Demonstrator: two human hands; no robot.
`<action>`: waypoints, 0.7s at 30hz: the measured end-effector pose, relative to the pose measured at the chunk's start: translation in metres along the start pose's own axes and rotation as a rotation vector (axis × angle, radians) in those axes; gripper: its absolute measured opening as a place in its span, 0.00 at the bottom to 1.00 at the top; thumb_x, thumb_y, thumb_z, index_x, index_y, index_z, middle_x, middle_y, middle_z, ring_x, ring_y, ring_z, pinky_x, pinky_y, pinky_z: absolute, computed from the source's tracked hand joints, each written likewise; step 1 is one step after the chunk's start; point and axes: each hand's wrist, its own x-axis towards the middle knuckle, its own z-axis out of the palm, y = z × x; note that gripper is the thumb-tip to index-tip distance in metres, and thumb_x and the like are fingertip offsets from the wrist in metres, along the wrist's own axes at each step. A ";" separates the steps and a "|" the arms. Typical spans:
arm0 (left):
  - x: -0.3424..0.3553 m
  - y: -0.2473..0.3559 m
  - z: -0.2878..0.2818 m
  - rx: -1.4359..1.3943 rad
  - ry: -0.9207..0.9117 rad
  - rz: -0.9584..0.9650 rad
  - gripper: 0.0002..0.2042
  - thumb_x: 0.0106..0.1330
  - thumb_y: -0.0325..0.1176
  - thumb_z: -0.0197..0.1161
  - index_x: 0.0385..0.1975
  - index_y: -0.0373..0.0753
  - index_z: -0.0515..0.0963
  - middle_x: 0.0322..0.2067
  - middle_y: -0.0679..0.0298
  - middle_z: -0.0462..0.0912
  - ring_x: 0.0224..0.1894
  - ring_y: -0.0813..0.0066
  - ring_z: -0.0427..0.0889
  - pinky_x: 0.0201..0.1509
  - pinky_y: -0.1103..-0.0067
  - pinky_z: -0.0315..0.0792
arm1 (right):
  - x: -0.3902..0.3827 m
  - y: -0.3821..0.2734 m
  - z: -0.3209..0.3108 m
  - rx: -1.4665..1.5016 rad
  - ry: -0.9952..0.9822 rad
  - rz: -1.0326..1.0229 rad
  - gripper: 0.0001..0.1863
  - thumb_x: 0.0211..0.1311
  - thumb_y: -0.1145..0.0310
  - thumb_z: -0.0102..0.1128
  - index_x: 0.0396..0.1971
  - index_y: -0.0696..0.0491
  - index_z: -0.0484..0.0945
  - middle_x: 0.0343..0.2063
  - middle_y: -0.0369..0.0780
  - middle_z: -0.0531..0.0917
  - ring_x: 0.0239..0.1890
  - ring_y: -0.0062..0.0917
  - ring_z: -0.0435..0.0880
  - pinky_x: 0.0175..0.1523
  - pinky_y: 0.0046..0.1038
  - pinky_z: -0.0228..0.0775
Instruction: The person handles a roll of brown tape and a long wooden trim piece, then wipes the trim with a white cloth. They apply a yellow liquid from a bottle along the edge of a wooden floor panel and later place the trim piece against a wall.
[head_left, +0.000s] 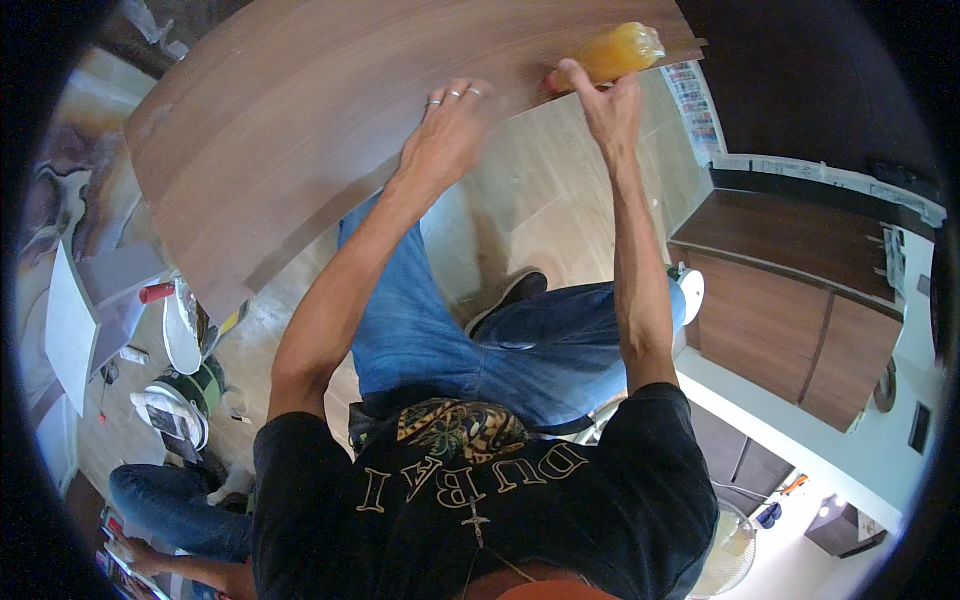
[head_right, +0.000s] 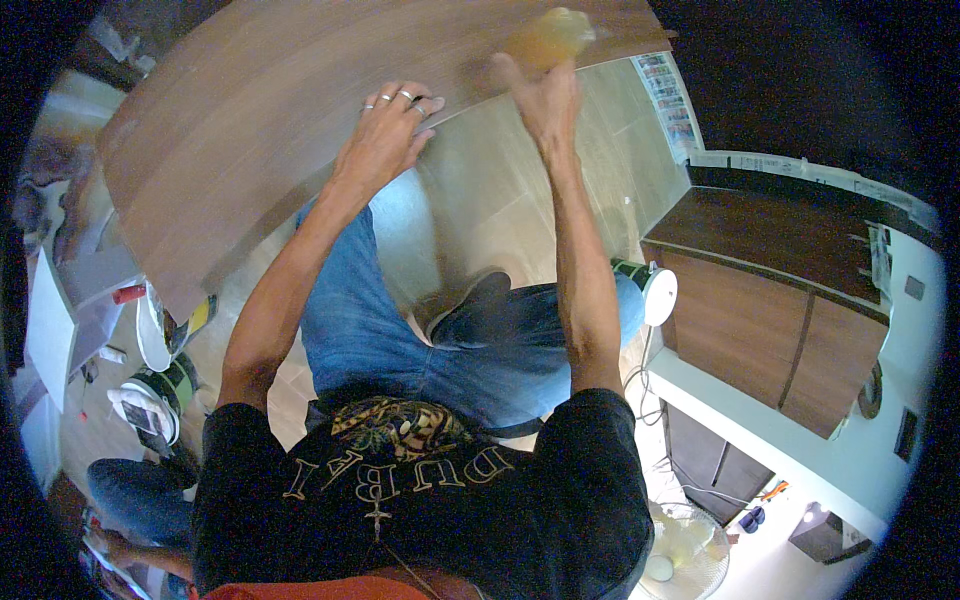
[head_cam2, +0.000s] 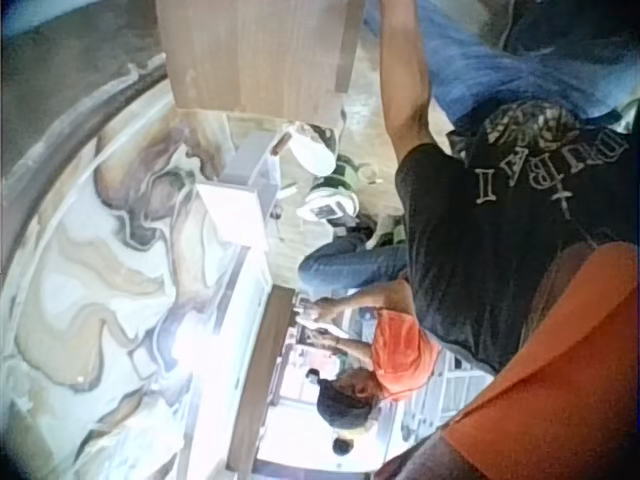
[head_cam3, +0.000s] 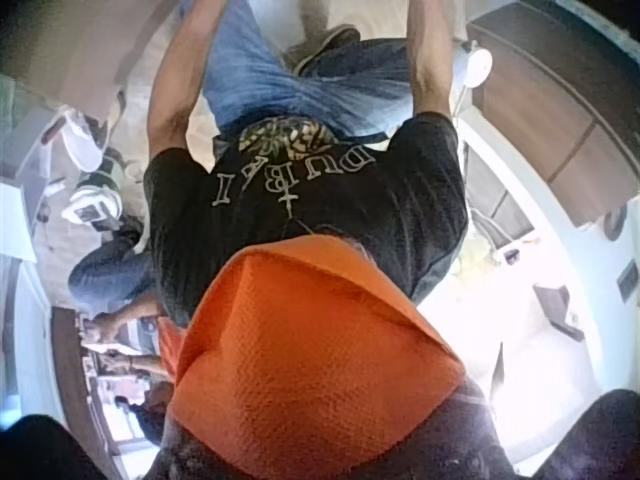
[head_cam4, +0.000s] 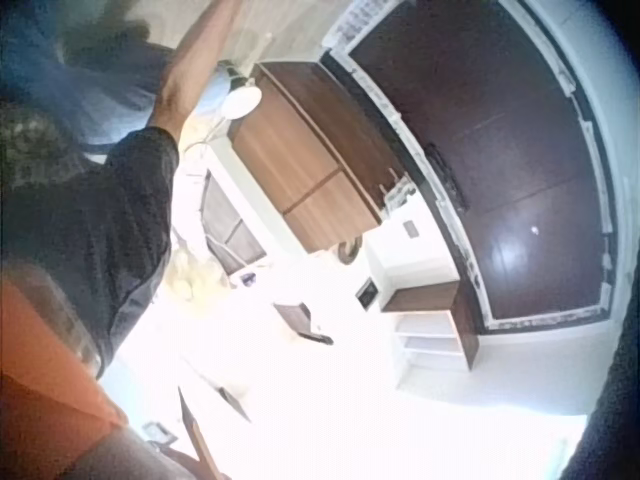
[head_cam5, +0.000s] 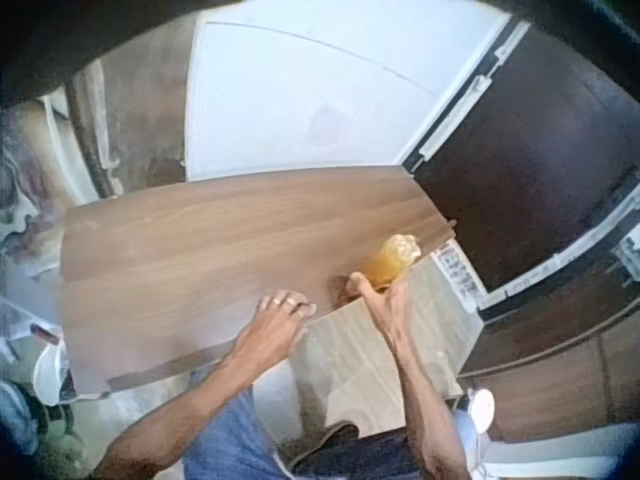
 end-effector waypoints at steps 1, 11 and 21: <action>0.000 -0.001 0.000 -0.005 -0.004 0.003 0.21 0.59 0.29 0.70 0.55 0.40 0.79 0.56 0.60 0.75 0.62 0.58 0.70 0.66 0.62 0.67 | 0.003 0.004 -0.003 0.030 0.040 0.011 0.33 0.57 0.49 0.74 0.47 0.65 0.78 0.38 0.50 0.87 0.40 0.36 0.88 0.48 0.33 0.78; -0.003 -0.011 0.023 -0.035 0.020 -0.117 0.19 0.59 0.30 0.70 0.51 0.41 0.81 0.53 0.60 0.75 0.59 0.57 0.71 0.64 0.62 0.68 | -0.013 -0.023 0.002 0.053 -0.058 0.002 0.30 0.57 0.50 0.75 0.44 0.63 0.79 0.37 0.49 0.88 0.39 0.35 0.88 0.46 0.33 0.79; -0.002 -0.006 0.011 0.018 -0.023 -0.041 0.15 0.61 0.31 0.69 0.49 0.40 0.82 0.49 0.59 0.77 0.56 0.56 0.73 0.62 0.63 0.70 | -0.013 -0.028 0.014 0.021 -0.046 -0.014 0.32 0.55 0.51 0.76 0.46 0.63 0.76 0.33 0.45 0.88 0.37 0.31 0.88 0.45 0.31 0.78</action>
